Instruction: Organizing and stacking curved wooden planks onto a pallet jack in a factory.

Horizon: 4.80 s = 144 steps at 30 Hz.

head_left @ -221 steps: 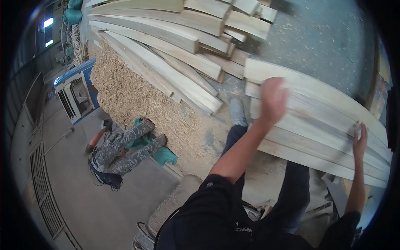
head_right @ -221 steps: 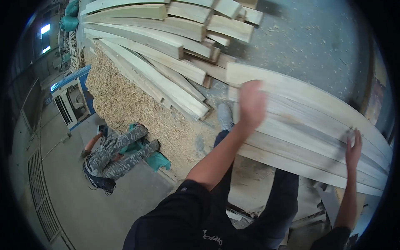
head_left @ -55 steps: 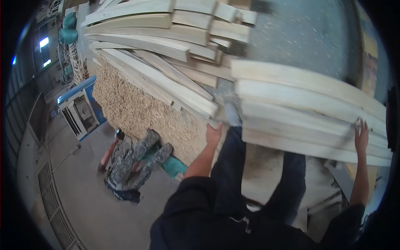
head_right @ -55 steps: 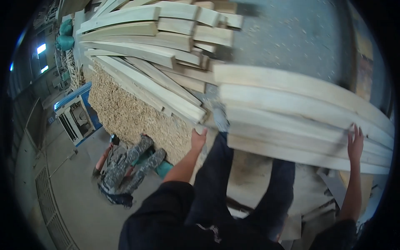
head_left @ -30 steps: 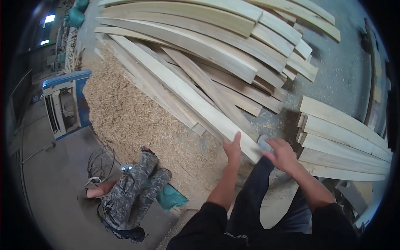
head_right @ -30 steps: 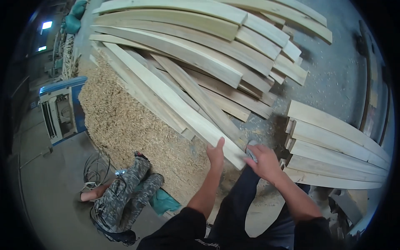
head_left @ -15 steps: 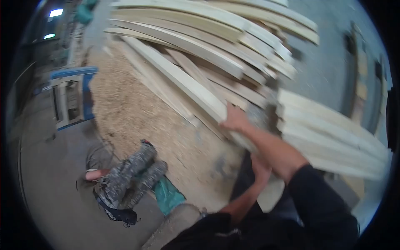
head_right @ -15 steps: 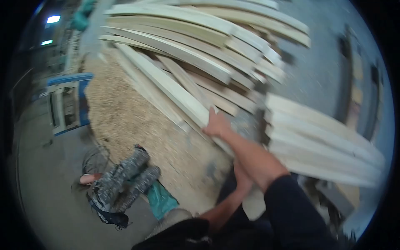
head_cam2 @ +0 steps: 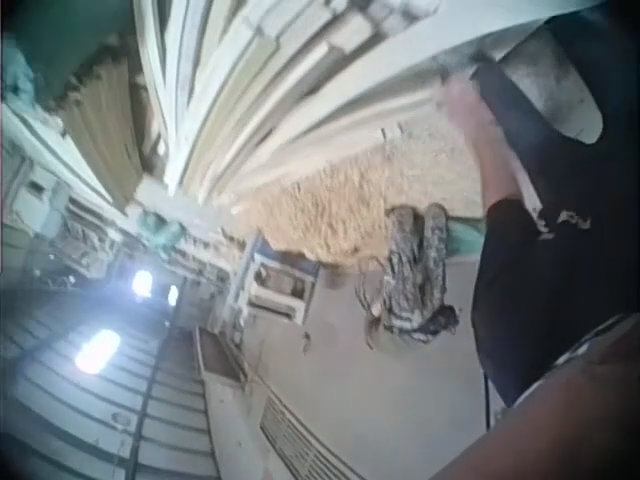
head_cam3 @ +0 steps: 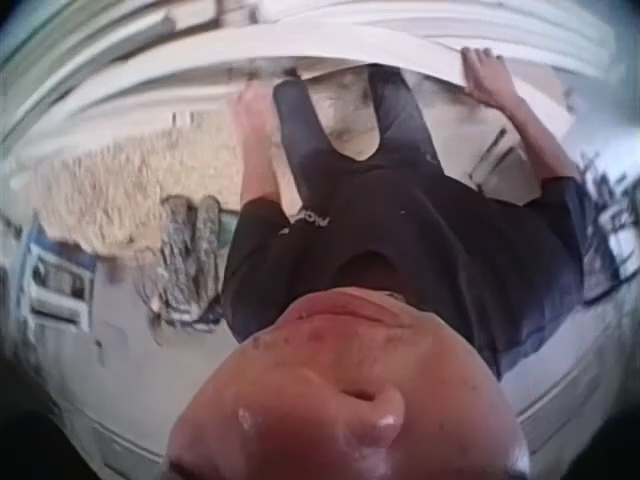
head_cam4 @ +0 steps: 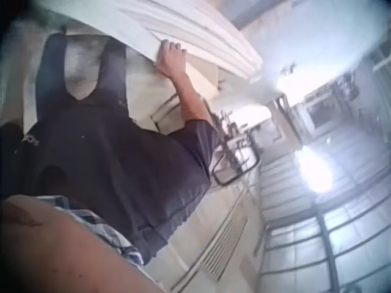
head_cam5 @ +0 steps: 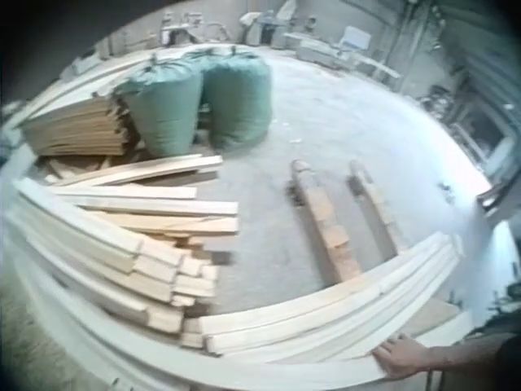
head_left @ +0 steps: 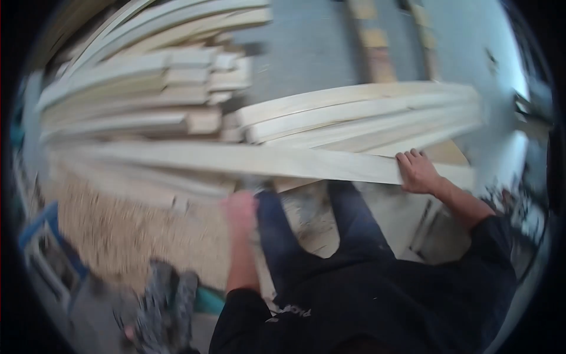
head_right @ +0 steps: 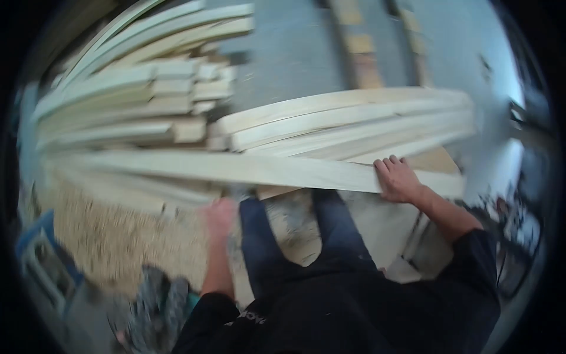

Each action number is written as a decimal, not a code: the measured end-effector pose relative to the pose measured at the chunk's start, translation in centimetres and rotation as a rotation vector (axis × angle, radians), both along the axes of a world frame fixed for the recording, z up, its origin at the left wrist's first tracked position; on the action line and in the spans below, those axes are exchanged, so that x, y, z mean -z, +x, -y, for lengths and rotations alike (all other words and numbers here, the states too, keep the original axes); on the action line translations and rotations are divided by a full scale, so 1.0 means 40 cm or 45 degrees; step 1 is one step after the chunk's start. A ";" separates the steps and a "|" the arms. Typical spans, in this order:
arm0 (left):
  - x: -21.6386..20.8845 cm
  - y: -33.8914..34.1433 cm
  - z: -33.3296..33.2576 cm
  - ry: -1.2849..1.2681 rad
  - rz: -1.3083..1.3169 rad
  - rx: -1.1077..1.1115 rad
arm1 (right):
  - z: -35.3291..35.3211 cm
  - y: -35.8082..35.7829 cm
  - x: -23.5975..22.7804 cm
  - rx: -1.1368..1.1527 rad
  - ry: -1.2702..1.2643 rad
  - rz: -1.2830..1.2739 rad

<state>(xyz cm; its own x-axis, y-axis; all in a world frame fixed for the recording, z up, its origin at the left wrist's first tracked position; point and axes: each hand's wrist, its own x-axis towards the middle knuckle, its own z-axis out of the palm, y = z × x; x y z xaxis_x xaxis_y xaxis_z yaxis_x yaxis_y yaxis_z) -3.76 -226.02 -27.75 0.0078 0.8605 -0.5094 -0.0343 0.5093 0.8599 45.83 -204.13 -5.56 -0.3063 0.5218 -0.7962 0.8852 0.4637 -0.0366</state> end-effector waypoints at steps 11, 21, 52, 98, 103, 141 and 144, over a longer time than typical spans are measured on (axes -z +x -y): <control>0.225 -0.131 -0.424 -0.551 0.356 -1.355 | 0.007 0.506 -0.036 -0.129 0.483 -0.075; 0.135 0.196 -0.436 -0.415 0.058 -1.586 | -0.304 0.742 0.317 -0.122 0.489 0.389; -0.024 1.084 -0.888 -0.196 0.145 -1.439 | -0.652 -0.443 0.426 -0.084 -0.528 -0.982; 0.422 0.401 -0.905 0.116 -1.438 0.637 | -0.736 0.367 0.998 0.465 0.138 -0.127; 0.367 0.379 -0.920 0.168 -1.232 0.580 | -0.743 0.434 1.035 0.407 0.030 0.043; -0.017 0.107 0.087 -0.800 -0.615 -1.311 | 0.210 -1.477 0.412 0.156 -0.569 -1.064; -0.064 0.316 0.035 -0.556 -0.425 -0.925 | 0.180 -1.393 0.389 0.121 -0.430 -0.749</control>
<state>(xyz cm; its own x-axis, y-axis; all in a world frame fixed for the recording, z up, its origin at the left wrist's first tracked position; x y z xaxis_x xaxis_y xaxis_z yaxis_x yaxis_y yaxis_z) 8.89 -227.40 -25.17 -0.6676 0.3259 -0.6694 -0.2578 0.7423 0.6185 -9.87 -211.32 -21.11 -0.7030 0.3201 -0.6351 0.7100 0.2635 -0.6531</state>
